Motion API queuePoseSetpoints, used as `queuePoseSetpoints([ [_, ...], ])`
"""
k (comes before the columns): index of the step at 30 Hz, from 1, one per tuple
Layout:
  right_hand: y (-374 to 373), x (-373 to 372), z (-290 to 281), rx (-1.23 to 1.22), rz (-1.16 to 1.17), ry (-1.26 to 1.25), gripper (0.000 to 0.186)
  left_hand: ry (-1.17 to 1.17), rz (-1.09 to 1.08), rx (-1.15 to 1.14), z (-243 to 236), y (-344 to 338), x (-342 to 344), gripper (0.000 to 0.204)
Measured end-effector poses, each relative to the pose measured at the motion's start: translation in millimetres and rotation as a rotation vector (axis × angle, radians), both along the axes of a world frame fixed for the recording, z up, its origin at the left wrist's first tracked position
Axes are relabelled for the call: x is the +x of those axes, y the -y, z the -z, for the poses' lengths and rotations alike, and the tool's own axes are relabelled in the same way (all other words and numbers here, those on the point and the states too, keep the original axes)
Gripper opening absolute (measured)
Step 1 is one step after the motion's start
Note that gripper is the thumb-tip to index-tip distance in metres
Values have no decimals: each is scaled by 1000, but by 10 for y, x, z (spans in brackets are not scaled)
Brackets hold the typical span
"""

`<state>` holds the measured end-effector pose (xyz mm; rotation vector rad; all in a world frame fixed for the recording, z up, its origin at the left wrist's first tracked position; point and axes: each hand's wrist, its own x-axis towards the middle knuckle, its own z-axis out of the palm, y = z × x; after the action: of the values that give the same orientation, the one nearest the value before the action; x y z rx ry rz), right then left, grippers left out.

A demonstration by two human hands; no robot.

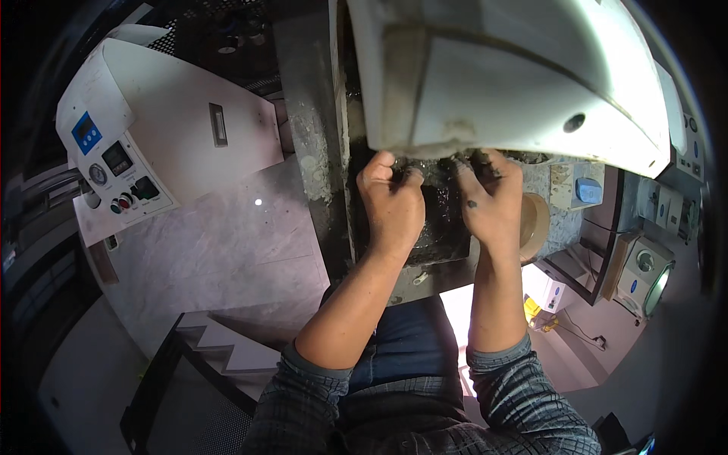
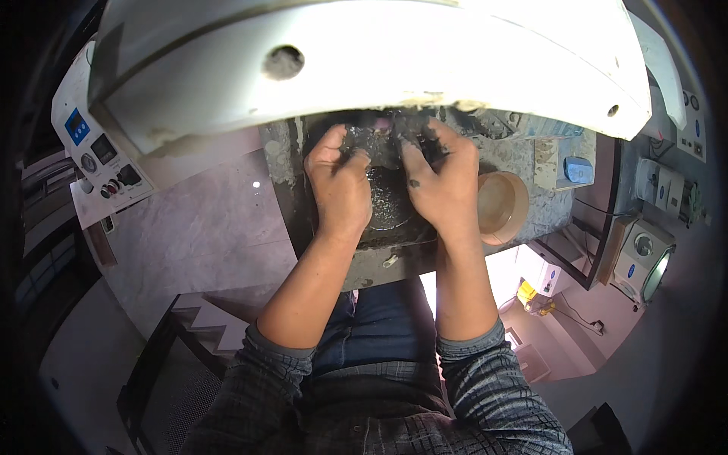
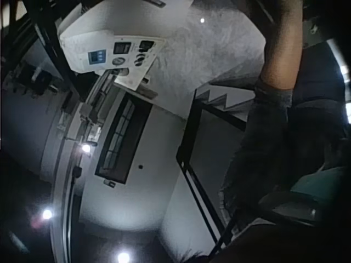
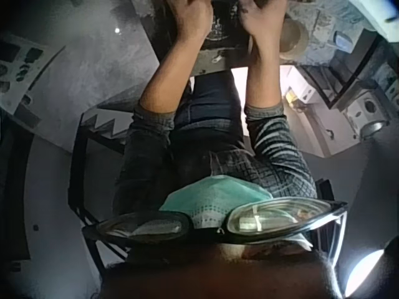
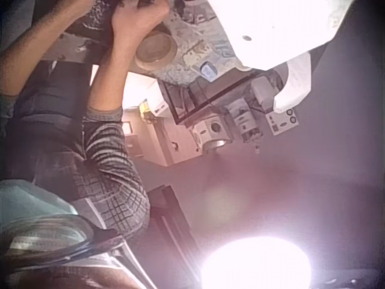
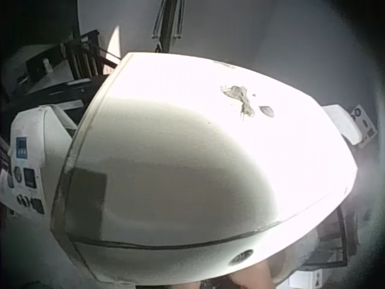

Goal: The person polishes a dental prosthesis using a rotary brush on a laboratory lathe while holding the piece by hand.

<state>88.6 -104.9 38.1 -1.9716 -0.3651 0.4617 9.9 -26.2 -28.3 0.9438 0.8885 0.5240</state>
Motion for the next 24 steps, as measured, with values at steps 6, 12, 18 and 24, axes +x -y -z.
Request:
queuePoseSetpoints([
  [6, -127, -59, 96, 41, 36, 48, 15, -119, -91, 161, 178, -41, -26, 25],
  [12, -104, 31, 90, 82, -2, -49, 16, -205, -164, 204, 195, 23, 42, 26],
  [18, -37, 25, 29, 149, 19, -144, 15, -54, -135, 85, 272, 98, 15, 27],
  [24, 40, -76, 46, 95, 25, -36, 16, 100, -140, -7, 158, 123, -17, 31],
])
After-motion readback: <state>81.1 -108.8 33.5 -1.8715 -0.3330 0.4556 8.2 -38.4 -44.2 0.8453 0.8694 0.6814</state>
